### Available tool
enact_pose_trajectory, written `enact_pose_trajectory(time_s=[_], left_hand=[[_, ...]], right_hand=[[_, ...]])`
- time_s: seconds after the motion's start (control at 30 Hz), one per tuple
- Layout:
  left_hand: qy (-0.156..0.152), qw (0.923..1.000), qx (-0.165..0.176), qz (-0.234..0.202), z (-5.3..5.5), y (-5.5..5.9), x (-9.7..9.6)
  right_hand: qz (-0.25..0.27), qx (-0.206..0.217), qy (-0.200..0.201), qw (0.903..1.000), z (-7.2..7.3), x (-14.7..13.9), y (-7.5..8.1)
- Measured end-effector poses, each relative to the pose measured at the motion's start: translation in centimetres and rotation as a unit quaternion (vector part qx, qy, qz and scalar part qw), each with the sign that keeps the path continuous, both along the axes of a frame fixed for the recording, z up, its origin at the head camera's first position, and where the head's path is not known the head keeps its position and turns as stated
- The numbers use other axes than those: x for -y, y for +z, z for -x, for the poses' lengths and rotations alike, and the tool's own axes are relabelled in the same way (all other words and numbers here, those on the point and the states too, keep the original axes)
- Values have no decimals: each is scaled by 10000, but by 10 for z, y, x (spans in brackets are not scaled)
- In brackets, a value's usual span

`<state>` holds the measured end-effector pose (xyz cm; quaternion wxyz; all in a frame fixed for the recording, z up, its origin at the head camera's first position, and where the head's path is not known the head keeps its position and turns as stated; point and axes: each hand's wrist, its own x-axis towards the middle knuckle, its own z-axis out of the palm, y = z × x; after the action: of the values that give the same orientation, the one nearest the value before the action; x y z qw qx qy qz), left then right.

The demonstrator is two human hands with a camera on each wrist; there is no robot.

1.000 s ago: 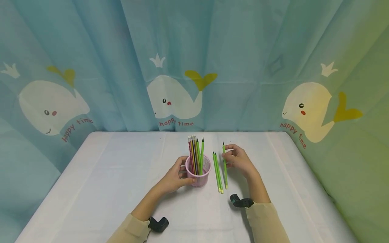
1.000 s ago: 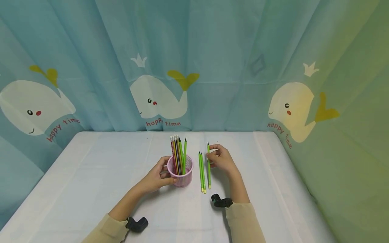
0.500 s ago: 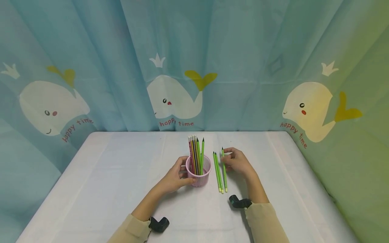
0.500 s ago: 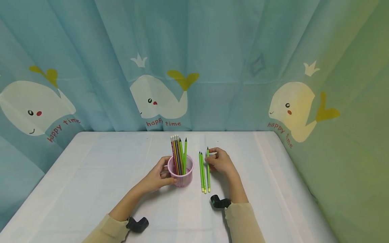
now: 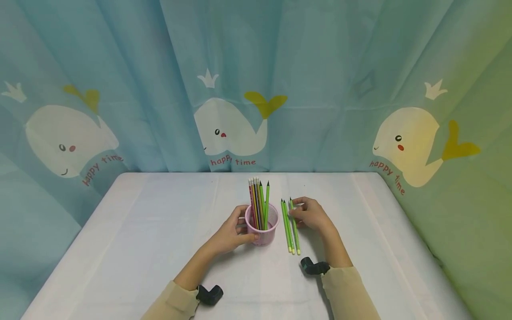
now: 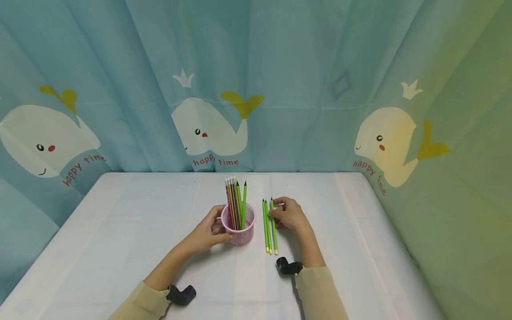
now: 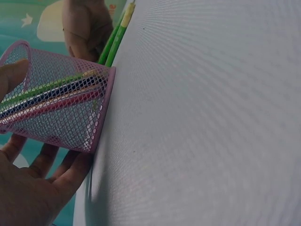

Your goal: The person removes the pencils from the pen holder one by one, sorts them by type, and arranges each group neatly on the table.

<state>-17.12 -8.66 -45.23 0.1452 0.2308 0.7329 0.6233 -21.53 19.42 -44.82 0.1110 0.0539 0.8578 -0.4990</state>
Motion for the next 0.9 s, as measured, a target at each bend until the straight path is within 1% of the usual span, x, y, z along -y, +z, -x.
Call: enact_pose_trajectory(time_s=[0.13, 0.33, 0.43, 0.57, 0.63, 0.67, 0.73, 0.87, 0.9], left_hand=[[10, 10000, -3, -8, 0, 0, 0], [37, 10000, 6, 49, 0, 0, 0], [67, 10000, 21, 50, 0, 1, 0], [81, 10000, 15, 14, 0, 1, 0], [66, 10000, 3, -8, 0, 1, 0], [62, 10000, 4, -18, 0, 1, -1], [47, 10000, -6, -18, 0, 0, -1], [66, 10000, 18, 6, -1, 1, -1], [64, 10000, 26, 11, -1, 1, -1]], right_hand=[[135, 10, -12, 9999, 1, 0, 0], [187, -10, 41, 9998, 0, -2, 0], [139, -121, 126, 9998, 0, -2, 3], [103, -325, 225, 9992, -1, -1, 10], [184, -382, 268, 9987, -2, 0, 14], [257, -393, 304, 9984, -4, 2, 20], [462, -437, 391, 9972, -6, 3, 24], [861, -669, 641, 9920, -7, 6, 32], [936, -741, 681, 9905, -5, 6, 30]])
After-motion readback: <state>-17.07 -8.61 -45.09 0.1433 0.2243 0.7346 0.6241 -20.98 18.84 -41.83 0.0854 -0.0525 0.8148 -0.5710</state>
